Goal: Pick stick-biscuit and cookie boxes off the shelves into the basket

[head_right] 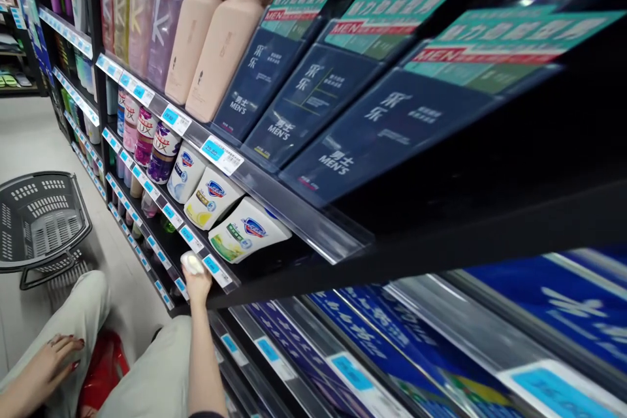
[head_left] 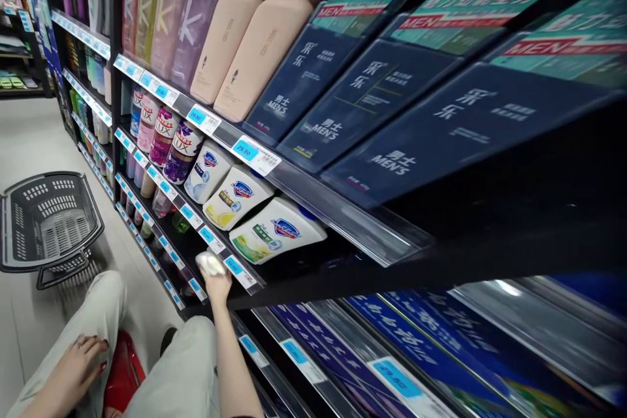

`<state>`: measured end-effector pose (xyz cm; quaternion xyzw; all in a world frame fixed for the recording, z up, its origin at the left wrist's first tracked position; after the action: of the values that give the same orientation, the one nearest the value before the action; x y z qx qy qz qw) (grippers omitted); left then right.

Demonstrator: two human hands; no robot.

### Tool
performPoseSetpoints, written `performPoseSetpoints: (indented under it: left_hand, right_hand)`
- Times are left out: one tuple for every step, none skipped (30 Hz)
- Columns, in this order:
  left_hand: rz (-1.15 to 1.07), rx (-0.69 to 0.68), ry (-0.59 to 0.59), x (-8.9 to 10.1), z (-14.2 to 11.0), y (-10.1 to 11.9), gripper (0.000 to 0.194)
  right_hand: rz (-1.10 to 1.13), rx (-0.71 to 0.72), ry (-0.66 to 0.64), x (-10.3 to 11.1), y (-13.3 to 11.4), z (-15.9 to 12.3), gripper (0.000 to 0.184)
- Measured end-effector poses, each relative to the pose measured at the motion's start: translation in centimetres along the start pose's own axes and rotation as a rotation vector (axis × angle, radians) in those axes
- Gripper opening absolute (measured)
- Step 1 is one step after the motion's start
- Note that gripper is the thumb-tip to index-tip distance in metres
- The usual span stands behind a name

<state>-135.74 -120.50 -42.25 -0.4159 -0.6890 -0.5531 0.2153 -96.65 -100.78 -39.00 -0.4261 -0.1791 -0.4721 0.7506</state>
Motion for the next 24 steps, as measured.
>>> performPoseSetpoints:
  left_hand:
    - [0.001,-0.016,0.016,-0.2,0.0,0.0,0.029]
    - [-0.003,-0.034,0.031,-0.3,0.0,0.2,0.028]
    - [-0.014,-0.05,0.041,-0.2,0.0,0.4,0.027]
    - [-0.031,-0.065,0.043,0.0,0.1,0.7,0.027]
    - [-0.052,-0.074,0.039,0.2,0.1,1.2,0.027]
    - [-0.076,-0.077,0.027,0.6,0.2,1.8,0.028]
    - [-0.1,-0.072,0.003,1.1,0.3,2.5,0.029]
    - [-0.122,-0.057,-0.025,1.7,0.4,3.3,0.03]
    - [-0.144,-0.036,-0.051,2.4,0.6,4.3,0.032]
    - [-0.165,-0.014,-0.074,3.2,0.9,5.3,0.034]
    - [-0.188,0.003,-0.087,4.1,1.2,6.4,0.037]
    - [-0.214,0.005,-0.09,5.1,1.6,7.6,0.043]
    - [-0.242,-0.005,-0.092,6.1,2.0,8.8,0.051]
    - [-0.27,-0.034,-0.092,7.2,2.5,10.0,0.064]
    - [-0.302,-0.074,-0.092,8.4,3.0,11.2,0.08]
    - [-0.339,-0.116,-0.097,9.6,3.4,12.4,0.093]
    - [-0.391,-0.15,-0.111,10.6,3.7,13.4,0.102]
    - [-0.47,-0.185,-0.166,11.6,3.8,14.3,0.109]
    - [-0.569,-0.228,-0.268,12.3,3.6,15.2,0.111]
    - [-0.681,-0.265,-0.388,12.8,3.2,16.0,0.11]
    - [-0.803,-0.289,-0.52,13.2,2.4,16.7,0.108]
    - [-0.925,-0.291,-0.64,13.3,1.4,17.4,0.103]
    - [-1.038,-0.27,-0.728,13.3,0.3,18.0,0.098]
    - [-1.14,-0.225,-0.78,13.2,-1.0,18.5,0.093]
  right_hand:
    - [-0.001,0.031,0.006,0.0,-0.6,-0.9,0.047]
    - [0.003,0.063,0.011,0.0,-1.1,-1.7,0.049]
    - [0.012,0.097,0.014,0.1,-1.8,-2.4,0.049]
    - [0.022,0.133,0.013,0.2,-2.4,-3.1,0.046]
    - [0.033,0.171,0.006,0.5,-3.0,-3.7,0.042]
    - [0.045,0.208,-0.005,1.0,-3.7,-4.1,0.038]
    - [0.056,0.243,-0.018,1.6,-4.5,-4.5,0.034]
    - [0.066,0.275,-0.031,2.4,-5.3,-4.8,0.031]
    - [0.077,0.306,-0.038,3.4,-6.3,-5.1,0.03]
    - [0.095,0.337,-0.037,4.8,-7.4,-5.2,0.031]
    - [0.126,0.366,-0.031,6.3,-8.7,-5.2,0.034]
    - [0.17,0.386,-0.019,8.1,-10.1,-5.1,0.037]
    - [0.234,0.396,-0.007,10.0,-11.7,-4.8,0.042]
    - [0.317,0.382,-0.006,12.1,-13.3,-4.3,0.046]
    - [0.392,0.325,-0.01,14.0,-14.9,-3.6,0.05]
    - [0.453,0.251,-0.017,15.9,-16.5,-2.8,0.053]
    - [0.505,0.153,-0.021,17.6,-18.0,-1.9,0.058]
    - [0.564,0.056,-0.021,19.0,-19.4,-0.9,0.062]
    - [0.627,-0.023,-0.013,20.1,-20.7,0.2,0.066]
    - [0.689,-0.09,-0.018,20.9,-21.9,1.2,0.068]
    - [0.753,-0.138,-0.036,21.5,-23.1,2.2,0.069]
    - [0.806,-0.169,-0.067,21.8,-24.2,3.2,0.067]
    - [0.843,-0.187,-0.11,21.9,-25.1,4.0,0.063]
    - [0.863,-0.191,-0.158,21.9,-26.0,4.7,0.057]
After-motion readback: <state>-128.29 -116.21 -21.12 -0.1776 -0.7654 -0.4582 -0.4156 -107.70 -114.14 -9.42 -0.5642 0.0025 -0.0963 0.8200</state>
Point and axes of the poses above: each hand's wrist, its own z-axis towards the middle knuckle, its own x-axis out of the back of the hand, y = z × x, the point moved 1 cm from there along z, towards the middle knuckle, and after that the axes turned 15 degrees about x, right-handed, at the moved point
